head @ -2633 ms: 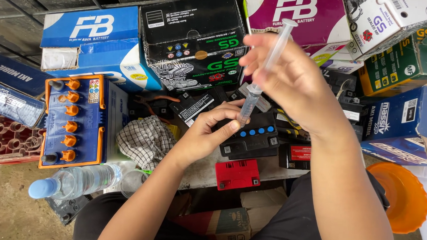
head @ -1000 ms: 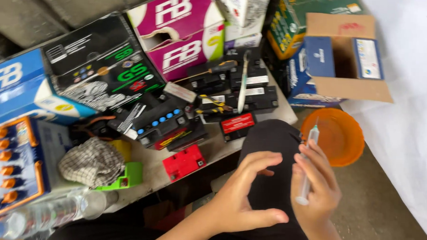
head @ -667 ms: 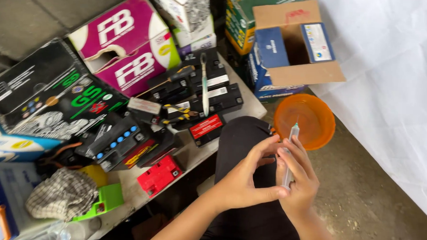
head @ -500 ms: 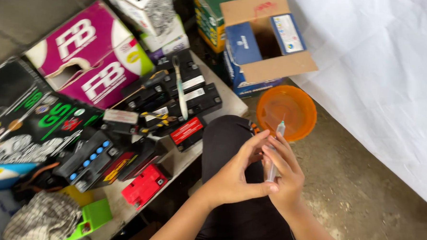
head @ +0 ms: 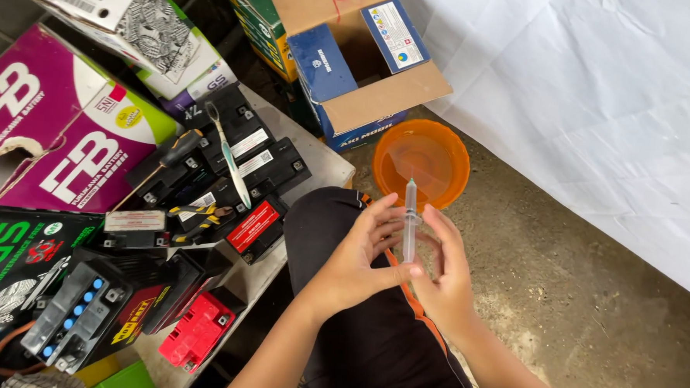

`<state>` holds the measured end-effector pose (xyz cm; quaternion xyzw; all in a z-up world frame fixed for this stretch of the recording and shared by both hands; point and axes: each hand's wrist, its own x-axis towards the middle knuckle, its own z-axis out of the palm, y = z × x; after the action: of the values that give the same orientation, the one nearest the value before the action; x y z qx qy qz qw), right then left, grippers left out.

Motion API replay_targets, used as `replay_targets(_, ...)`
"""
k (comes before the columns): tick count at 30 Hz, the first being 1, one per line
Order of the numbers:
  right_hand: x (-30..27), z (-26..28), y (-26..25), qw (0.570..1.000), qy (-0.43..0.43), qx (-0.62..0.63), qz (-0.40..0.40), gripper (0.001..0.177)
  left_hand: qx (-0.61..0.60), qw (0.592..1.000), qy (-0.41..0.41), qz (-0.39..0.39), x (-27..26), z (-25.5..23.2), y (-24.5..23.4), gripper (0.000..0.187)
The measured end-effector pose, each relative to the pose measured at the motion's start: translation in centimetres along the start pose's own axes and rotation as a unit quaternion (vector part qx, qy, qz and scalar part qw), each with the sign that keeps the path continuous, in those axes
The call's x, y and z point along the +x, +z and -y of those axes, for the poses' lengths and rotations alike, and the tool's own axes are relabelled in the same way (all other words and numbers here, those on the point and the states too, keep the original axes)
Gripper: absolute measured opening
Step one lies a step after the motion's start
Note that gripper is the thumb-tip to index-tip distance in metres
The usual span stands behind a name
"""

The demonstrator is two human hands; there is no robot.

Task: The person refills battery cells with liquid using a syringe.

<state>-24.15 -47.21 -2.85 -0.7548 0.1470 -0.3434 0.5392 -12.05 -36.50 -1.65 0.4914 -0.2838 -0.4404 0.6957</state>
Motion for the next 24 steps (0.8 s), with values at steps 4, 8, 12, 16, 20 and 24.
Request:
replay_targets(4, 0.6, 1.0, -1.3, 0.968, 0.2, 0.15, 0.025, 0.072, -0.024, 0.999, -0.028, -0.008, 0.7, 0.7, -0.2, 0.105)
replay_targets(8, 0.8, 0.8, -2.1, 0.948, 0.261, 0.18, 0.033, 0.08, -0.048, 0.997, -0.067, -0.01, 1.2, 1.1, -0.1, 0.098)
replay_targets(12, 0.8, 0.7, -1.9, 0.934, 0.293, 0.202, 0.023, 0.084, -0.064, 0.994, -0.093, -0.004, 1.6, 1.1, 0.0, 0.091)
replay_targets(16, 0.6, -0.5, -2.3, 0.928, 0.303, 0.214, 0.016, 0.08, -0.059, 0.995, -0.081, -0.016, 1.7, 1.9, 0.1, 0.075)
replay_targets(20, 0.6, -0.3, -2.0, 0.924, 0.307, 0.229, 0.01, 0.082, -0.046, 0.995, -0.088, -0.022, 1.8, 2.0, 0.1, 0.067)
replay_targets(24, 0.7, -0.3, -1.8, 0.921, 0.316, 0.23, 0.004, 0.085, -0.042, 0.994, -0.096, -0.015, 2.1, 1.3, 0.5, 0.061)
